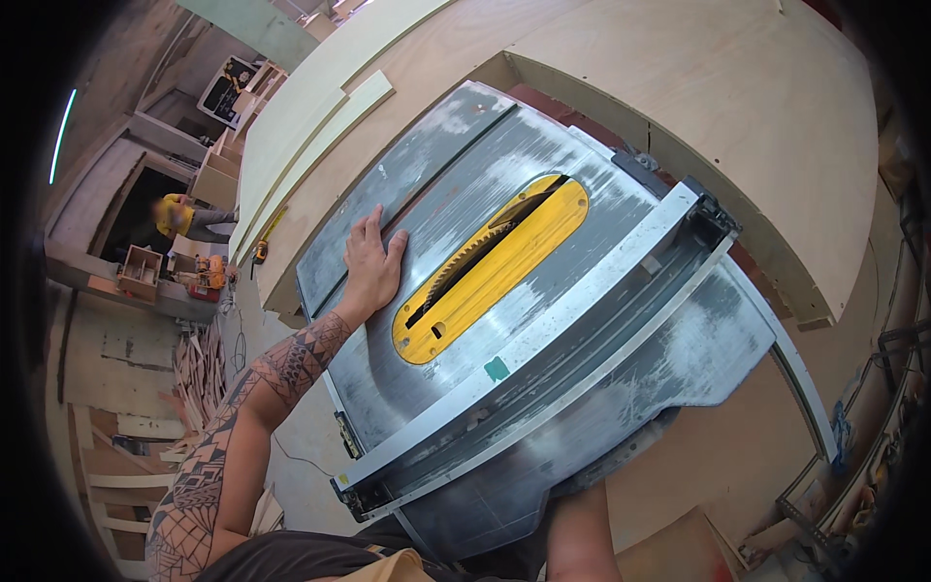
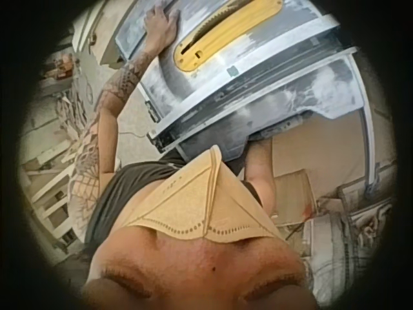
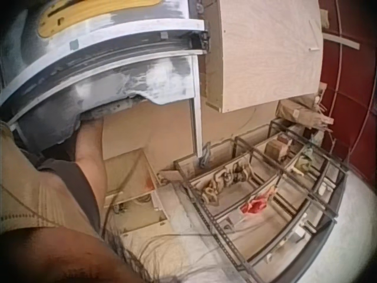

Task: The person attaches the fence onto a table saw, feeds a wooden board through the saw to cut it, and carries the wood away.

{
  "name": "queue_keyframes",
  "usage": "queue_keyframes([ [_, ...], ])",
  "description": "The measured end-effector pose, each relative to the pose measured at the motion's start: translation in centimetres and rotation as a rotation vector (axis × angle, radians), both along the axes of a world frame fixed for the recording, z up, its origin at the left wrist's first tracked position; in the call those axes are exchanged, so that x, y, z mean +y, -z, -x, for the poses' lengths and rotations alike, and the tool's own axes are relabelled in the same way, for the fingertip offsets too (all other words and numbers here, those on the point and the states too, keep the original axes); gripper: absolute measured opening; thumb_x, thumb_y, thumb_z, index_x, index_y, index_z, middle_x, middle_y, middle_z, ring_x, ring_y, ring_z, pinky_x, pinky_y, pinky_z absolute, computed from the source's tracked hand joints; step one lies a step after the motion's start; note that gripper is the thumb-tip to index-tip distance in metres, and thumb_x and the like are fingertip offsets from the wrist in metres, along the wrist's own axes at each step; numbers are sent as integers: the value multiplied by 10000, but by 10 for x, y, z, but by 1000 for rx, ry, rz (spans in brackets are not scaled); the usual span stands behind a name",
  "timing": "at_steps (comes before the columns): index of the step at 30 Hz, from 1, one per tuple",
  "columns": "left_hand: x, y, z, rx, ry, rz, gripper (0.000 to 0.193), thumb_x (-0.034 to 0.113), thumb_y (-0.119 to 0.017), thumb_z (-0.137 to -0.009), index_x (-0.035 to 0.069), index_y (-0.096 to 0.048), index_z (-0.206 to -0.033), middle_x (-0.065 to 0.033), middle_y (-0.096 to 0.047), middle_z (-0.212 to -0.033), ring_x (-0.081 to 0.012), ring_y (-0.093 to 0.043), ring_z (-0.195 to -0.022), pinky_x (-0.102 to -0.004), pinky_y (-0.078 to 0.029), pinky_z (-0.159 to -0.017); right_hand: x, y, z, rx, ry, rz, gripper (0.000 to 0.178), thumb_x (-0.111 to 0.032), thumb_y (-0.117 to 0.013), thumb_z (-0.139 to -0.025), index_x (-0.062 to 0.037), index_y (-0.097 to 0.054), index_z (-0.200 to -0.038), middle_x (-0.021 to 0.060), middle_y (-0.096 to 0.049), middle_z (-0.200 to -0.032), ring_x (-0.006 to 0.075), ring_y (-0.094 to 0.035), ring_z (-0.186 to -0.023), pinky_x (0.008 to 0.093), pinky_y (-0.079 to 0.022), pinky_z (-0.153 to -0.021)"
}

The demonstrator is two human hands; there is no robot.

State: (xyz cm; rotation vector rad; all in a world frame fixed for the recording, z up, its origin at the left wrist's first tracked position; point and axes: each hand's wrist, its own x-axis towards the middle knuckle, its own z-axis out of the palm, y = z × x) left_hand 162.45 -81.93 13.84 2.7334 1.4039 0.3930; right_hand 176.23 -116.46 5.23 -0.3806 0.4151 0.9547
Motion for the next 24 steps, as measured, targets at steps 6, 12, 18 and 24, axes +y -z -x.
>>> queue_keyframes([
  [6,1,-1,5,31,-25,-11,713,469,-524,-1073,50,-339,-1620,-275,-400,-1532,-436,-390,-1439,-558,-256,-1230,34,-20,-11,92,-11,-41,647,-549,-383,-1128,-34,-504,-1500,141,-590,-1470,330,-548,-1369,489,-397,-1195],
  [12,-2,-1,-5,36,-21,2,719,468,-525,-1072,54,-327,-1626,-272,-399,-1533,-435,-389,-1441,-559,-266,-1223,33,-22,-11,134,-3,-31,655,-555,-379,-1126,-34,-500,-1505,142,-582,-1483,333,-542,-1377,493,-391,-1200],
  [18,-1,-2,1,41,-18,2,718,471,-518,-1074,58,-324,-1628,-270,-392,-1537,-428,-391,-1441,-561,-264,-1224,38,-25,-12,164,-27,-43,664,-561,-376,-1124,-34,-496,-1510,143,-573,-1497,337,-536,-1385,496,-386,-1205],
  [24,-2,1,1,59,-30,-18,712,470,-516,-1073,66,-328,-1628,-265,-402,-1531,-428,-405,-1427,-566,-272,-1216,37,-29,-21,206,-44,-63,672,-567,-372,-1122,-35,-492,-1514,144,-564,-1510,340,-530,-1394,499,-381,-1209],
])
